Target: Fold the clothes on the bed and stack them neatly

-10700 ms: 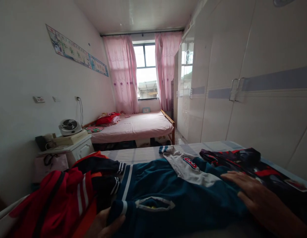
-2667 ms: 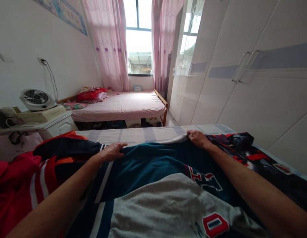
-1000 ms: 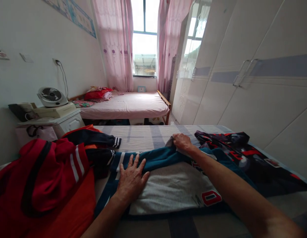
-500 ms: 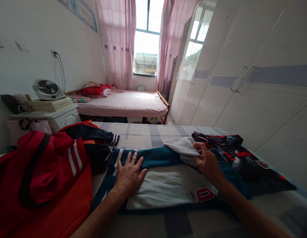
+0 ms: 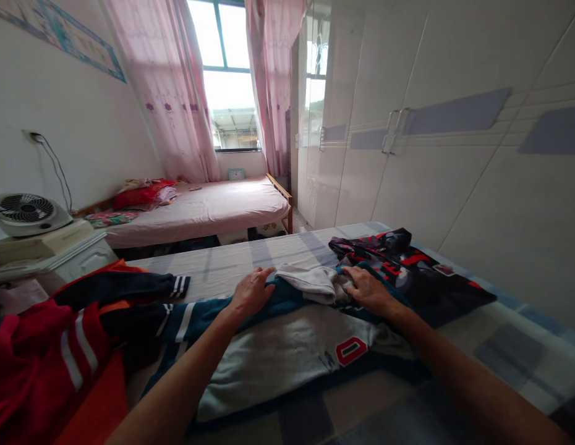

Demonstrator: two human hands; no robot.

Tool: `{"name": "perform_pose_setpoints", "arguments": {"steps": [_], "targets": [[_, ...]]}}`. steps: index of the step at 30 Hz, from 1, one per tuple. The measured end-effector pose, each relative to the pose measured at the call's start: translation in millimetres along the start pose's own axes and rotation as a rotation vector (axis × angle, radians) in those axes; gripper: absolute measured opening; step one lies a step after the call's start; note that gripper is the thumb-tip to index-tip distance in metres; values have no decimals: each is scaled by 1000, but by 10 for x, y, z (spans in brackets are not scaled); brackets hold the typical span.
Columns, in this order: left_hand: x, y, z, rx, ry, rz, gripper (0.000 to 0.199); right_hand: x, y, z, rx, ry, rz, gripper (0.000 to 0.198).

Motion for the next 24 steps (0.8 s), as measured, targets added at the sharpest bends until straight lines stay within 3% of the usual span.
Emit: {"name": "perform_pose_setpoints", "arguments": {"steps": [2,5,7,10,12,15,18,21,24], "targets": [[-81,68,191,-4,-13,14,52,-62,25,2,43,-41,17,49],[-174,153,374,-6,-8,20,40,-110,31,-46,98,-120,20,50],[-191,201,427,-5,10,2,32,-125,44,-83,114,-174,-1,53],[-115,248,381,-5,99,-54,36,-129,69,-110,120,-189,-8,56],[-7,256,247,-8,208,-89,43,-122,77,-105,131,-162,26,49],[166,245,-105,-118,470,-197,44,-104,73,-67,159,-114,119,28],[192,176,-546,-183,643,-300,39,-77,78,-17,102,-60,190,29],[11,9,-930,-76,601,-295,46,-41,52,-4,93,-75,194,26],[-242,-207,-1186,-23,463,-184,57,6,-31,-49,200,-198,151,44]]}}
Point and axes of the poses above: each hand's wrist, its own z-axis towards the middle knuckle, its own x-axis out of the back of the hand, y = z × x, the point moved 2 cm from there along z, towards the middle knuckle, and after that the axes turned 7 degrees about -y, right-handed, at the moved point
